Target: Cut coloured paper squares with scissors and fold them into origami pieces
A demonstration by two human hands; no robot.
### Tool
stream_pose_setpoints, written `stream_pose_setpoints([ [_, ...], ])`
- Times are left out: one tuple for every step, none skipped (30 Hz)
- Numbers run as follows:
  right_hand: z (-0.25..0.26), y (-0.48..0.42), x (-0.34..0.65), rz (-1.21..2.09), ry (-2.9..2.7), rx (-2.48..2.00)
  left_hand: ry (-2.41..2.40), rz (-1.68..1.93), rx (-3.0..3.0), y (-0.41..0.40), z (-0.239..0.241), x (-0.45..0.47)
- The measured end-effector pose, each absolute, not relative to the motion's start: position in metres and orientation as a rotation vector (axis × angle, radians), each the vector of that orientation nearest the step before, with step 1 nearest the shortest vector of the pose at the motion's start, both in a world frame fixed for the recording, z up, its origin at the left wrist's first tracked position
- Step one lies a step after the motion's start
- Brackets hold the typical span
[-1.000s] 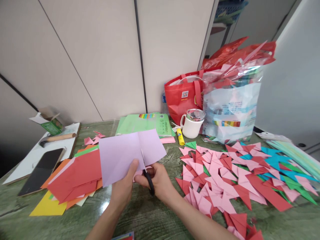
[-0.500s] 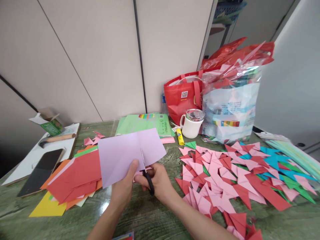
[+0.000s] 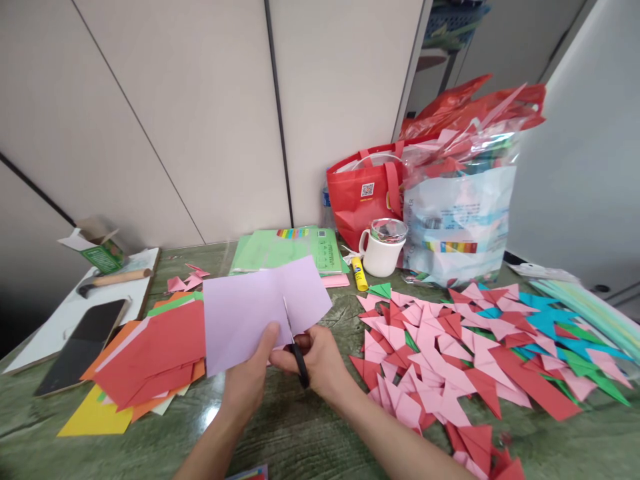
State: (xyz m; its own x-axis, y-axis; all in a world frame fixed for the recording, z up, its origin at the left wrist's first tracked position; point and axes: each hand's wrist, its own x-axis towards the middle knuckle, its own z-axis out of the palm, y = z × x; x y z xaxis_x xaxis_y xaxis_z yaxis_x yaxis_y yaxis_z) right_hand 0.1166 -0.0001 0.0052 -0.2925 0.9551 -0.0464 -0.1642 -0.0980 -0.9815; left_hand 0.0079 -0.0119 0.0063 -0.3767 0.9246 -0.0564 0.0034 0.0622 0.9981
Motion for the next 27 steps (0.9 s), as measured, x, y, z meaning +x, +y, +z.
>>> stream_pose_setpoints([
  [0.0047,0.0,0.1168,1.556,-1.246,-0.974,1.524,1.428,0.973,-0.0117,0.0056,0.0074],
  [0.0043,0.0001,0.1169,1.558,-1.247,-0.972,1.53,1.43,0.972,-0.0116,0.0054,0.007],
  [0.004,0.0002,0.117,1.558,-1.248,-0.972,1.54,1.435,0.969,-0.0116,0.0057,0.0068],
  [0.0038,0.0003,0.1171,1.558,-1.25,-0.972,1.549,1.442,0.968,-0.0118,0.0064,0.0067],
  [0.0036,0.0003,0.1172,1.556,-1.252,-0.976,1.551,1.447,0.97,-0.012,0.0074,0.0066],
  [0.0035,0.0004,0.1172,1.553,-1.254,-0.982,1.549,1.45,0.973,-0.0123,0.0085,0.0067],
  [0.0034,0.0003,0.1172,1.551,-1.253,-0.985,1.546,1.45,0.973,-0.0126,0.0095,0.0067],
  [0.0033,0.0003,0.1172,1.551,-1.249,-0.984,1.544,1.448,0.972,-0.0128,0.0102,0.0067],
  [0.0033,0.0002,0.1172,1.553,-1.245,-0.98,1.541,1.443,0.972,-0.013,0.0108,0.0066],
  [0.0033,0.0002,0.1171,1.555,-1.242,-0.973,1.543,1.441,0.967,-0.0131,0.011,0.0064],
  [0.0033,0.0001,0.117,1.555,-1.24,-0.968,1.546,1.439,0.961,-0.0132,0.0112,0.0061],
  [0.0033,0.0001,0.1169,1.554,-1.24,-0.967,1.547,1.439,0.958,-0.0133,0.0113,0.0059],
  [0.0034,0.0002,0.1169,1.551,-1.239,-0.97,1.548,1.442,0.958,-0.0133,0.0115,0.0057],
  [0.0035,0.0003,0.1168,1.548,-1.239,-0.977,1.548,1.44,0.963,-0.0134,0.0119,0.0055],
  [0.0036,0.0004,0.1168,1.547,-1.239,-0.985,1.551,1.435,0.971,-0.0134,0.0126,0.0055],
  [0.0036,0.0006,0.1168,1.548,-1.237,-0.991,1.557,1.426,0.976,-0.0135,0.0133,0.0055],
  [0.0036,0.0007,0.1169,1.551,-1.236,-0.992,1.563,1.415,0.984,-0.0136,0.014,0.0056],
  [0.0036,0.0009,0.117,1.553,-1.235,-0.993,1.573,1.408,0.983,-0.0137,0.0146,0.0058],
  [0.0036,0.001,0.1172,1.555,-1.235,-0.993,1.581,1.404,0.977,-0.0136,0.0149,0.006],
  [0.0037,0.0012,0.1173,1.558,-1.235,-0.994,1.585,1.408,0.967,-0.0135,0.0148,0.0062],
  [0.0038,0.0013,0.1174,1.56,-1.234,-0.995,1.584,1.413,0.958,-0.0133,0.0144,0.0064],
  [0.004,0.0014,0.1175,1.561,-1.233,-0.998,1.576,1.42,0.954,-0.013,0.0139,0.0065],
  [0.0042,0.0015,0.1176,1.563,-1.231,-1.0,1.565,1.426,0.954,-0.0127,0.0134,0.0065],
  [0.0044,0.0016,0.1176,1.564,-1.23,-1.0,1.557,1.429,0.96,-0.0125,0.0131,0.0064],
  [0.0044,0.0017,0.1176,1.565,-1.229,-1.001,1.554,1.426,0.97,-0.0123,0.0132,0.0064],
  [0.0043,0.0018,0.1176,1.563,-1.229,-1.004,1.558,1.421,0.975,-0.0122,0.0137,0.0063],
  [0.0041,0.0018,0.1177,1.561,-1.231,-1.009,1.567,1.415,0.977,-0.0122,0.0145,0.0062],
])
